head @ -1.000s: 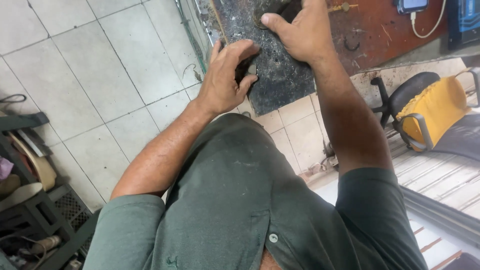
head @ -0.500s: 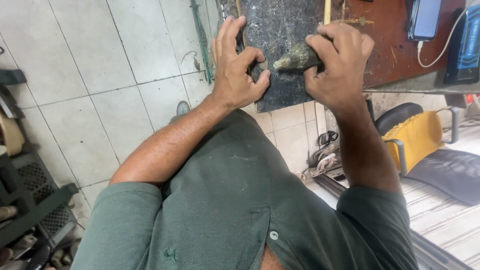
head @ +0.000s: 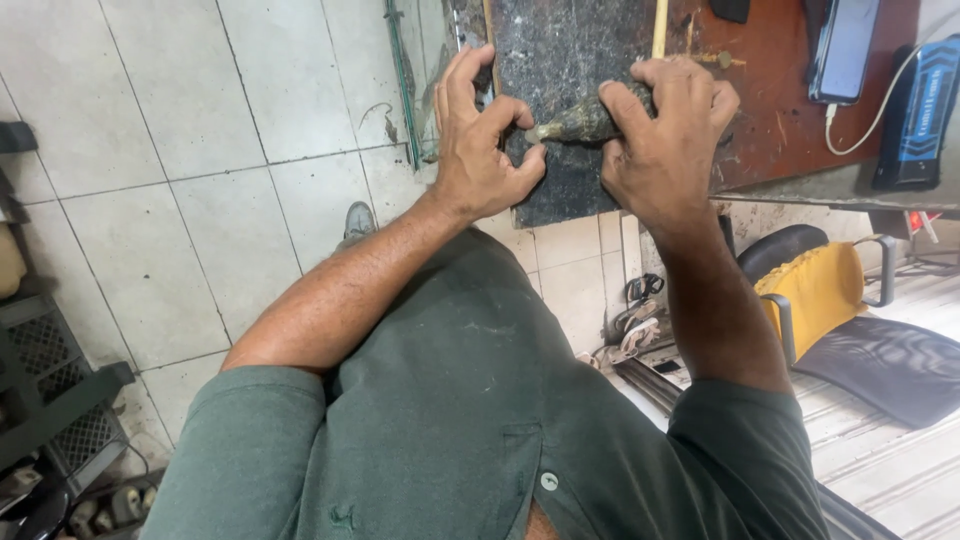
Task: The person applies glue to a small black shoe part using a brush, then places a small metal piece onto the glued area. The person continues to apply glue to the part and the metal piece, ensuring they are properly adhered.
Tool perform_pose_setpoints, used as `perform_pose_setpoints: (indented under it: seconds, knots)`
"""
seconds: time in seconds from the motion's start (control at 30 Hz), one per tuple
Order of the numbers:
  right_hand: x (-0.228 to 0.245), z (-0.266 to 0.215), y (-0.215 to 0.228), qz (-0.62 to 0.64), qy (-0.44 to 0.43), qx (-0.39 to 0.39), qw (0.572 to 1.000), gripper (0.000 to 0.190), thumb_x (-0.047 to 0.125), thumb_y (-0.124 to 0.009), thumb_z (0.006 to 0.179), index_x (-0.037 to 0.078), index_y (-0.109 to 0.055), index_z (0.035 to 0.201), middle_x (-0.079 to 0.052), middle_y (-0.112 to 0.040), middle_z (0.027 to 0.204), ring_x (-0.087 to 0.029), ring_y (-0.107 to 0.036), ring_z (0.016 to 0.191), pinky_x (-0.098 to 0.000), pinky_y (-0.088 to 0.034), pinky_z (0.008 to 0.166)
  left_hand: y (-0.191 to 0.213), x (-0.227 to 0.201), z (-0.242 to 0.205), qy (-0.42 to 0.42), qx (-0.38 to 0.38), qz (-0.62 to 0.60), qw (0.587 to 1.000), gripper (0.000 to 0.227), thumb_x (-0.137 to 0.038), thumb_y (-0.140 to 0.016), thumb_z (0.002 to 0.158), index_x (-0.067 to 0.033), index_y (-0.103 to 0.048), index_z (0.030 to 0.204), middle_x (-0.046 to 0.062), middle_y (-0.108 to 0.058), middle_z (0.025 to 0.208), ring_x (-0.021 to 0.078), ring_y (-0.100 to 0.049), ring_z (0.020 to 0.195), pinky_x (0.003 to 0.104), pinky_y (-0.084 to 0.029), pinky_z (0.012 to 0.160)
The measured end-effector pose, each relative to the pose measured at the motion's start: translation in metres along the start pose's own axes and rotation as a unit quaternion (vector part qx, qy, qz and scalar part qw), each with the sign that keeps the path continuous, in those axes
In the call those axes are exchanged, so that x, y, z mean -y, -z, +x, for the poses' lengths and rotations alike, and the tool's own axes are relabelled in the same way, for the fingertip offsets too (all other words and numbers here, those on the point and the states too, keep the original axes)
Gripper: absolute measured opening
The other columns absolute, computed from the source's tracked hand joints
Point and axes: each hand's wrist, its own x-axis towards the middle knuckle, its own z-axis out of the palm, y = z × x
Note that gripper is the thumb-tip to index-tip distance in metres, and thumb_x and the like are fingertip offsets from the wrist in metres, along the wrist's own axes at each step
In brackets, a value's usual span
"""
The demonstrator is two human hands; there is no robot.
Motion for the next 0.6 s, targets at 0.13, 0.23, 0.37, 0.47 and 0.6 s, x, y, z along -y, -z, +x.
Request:
perform_pose_setpoints:
  seconds: [0.13, 0.23, 0.37, 0.47, 0.6]
  knots:
    - [0.000, 0.001, -0.001, -0.005, 0.005, 0.010, 1.000, 0.059, 0.002, -0.068, 0.060, 0.013, -0.071, 0.118, -0.014, -0.061, 0.119, -0.034, -0.057, 0.112, -0.0463, -0.032, 0.081, -0.001, 0.001, 0.000, -0.011, -0.008, -0.007, 1.000, 0.025, -0.019, -0.084, 0.075, -0.0165, -0.067, 0.093, 0.019, -0.036, 0.149, 0.0459, -0.034, 0.147, 0.070, -0.030, 0.122]
    - [-0.001, 0.000, -0.004, -0.022, 0.005, -0.001, 1.000, 0.055, 0.001, -0.069, 0.063, 0.014, -0.071, 0.116, -0.013, -0.062, 0.118, -0.032, -0.058, 0.112, -0.0452, -0.034, 0.082, -0.001, 0.002, -0.001, -0.010, -0.008, -0.010, 1.000, 0.025, -0.018, -0.084, 0.075, -0.0162, -0.067, 0.094, 0.018, -0.036, 0.149, 0.0445, -0.036, 0.146, 0.068, -0.032, 0.121]
    - [0.002, 0.002, 0.000, -0.020, 0.009, 0.007, 1.000, 0.054, 0.002, -0.069, 0.063, 0.013, -0.070, 0.117, -0.013, -0.060, 0.119, -0.032, -0.057, 0.112, -0.0463, -0.034, 0.083, -0.001, 0.003, -0.002, -0.010, -0.009, -0.005, 1.000, 0.026, -0.019, -0.086, 0.076, -0.0176, -0.067, 0.094, 0.017, -0.036, 0.148, 0.0426, -0.040, 0.143, 0.064, -0.037, 0.117]
    - [0.002, 0.000, 0.002, -0.008, -0.011, 0.015, 1.000, 0.055, 0.002, -0.067, 0.061, 0.013, -0.070, 0.115, -0.012, -0.061, 0.120, -0.034, -0.057, 0.115, -0.0463, -0.034, 0.082, -0.001, 0.004, -0.003, -0.010, -0.007, -0.002, 1.000, 0.026, -0.020, -0.087, 0.076, -0.0187, -0.069, 0.094, 0.017, -0.037, 0.149, 0.0425, -0.041, 0.143, 0.064, -0.038, 0.117]
    - [-0.002, 0.001, 0.008, 0.194, -0.086, -0.017, 0.977, 0.041, 0.004, -0.071, 0.078, 0.003, -0.065, 0.119, -0.015, -0.063, 0.113, -0.030, -0.055, 0.108, -0.0442, -0.037, 0.088, -0.002, 0.007, -0.004, -0.015, -0.009, -0.021, 1.000, 0.023, -0.019, -0.087, 0.079, -0.0161, -0.071, 0.095, 0.020, -0.037, 0.150, 0.0425, -0.041, 0.143, 0.067, -0.036, 0.119]
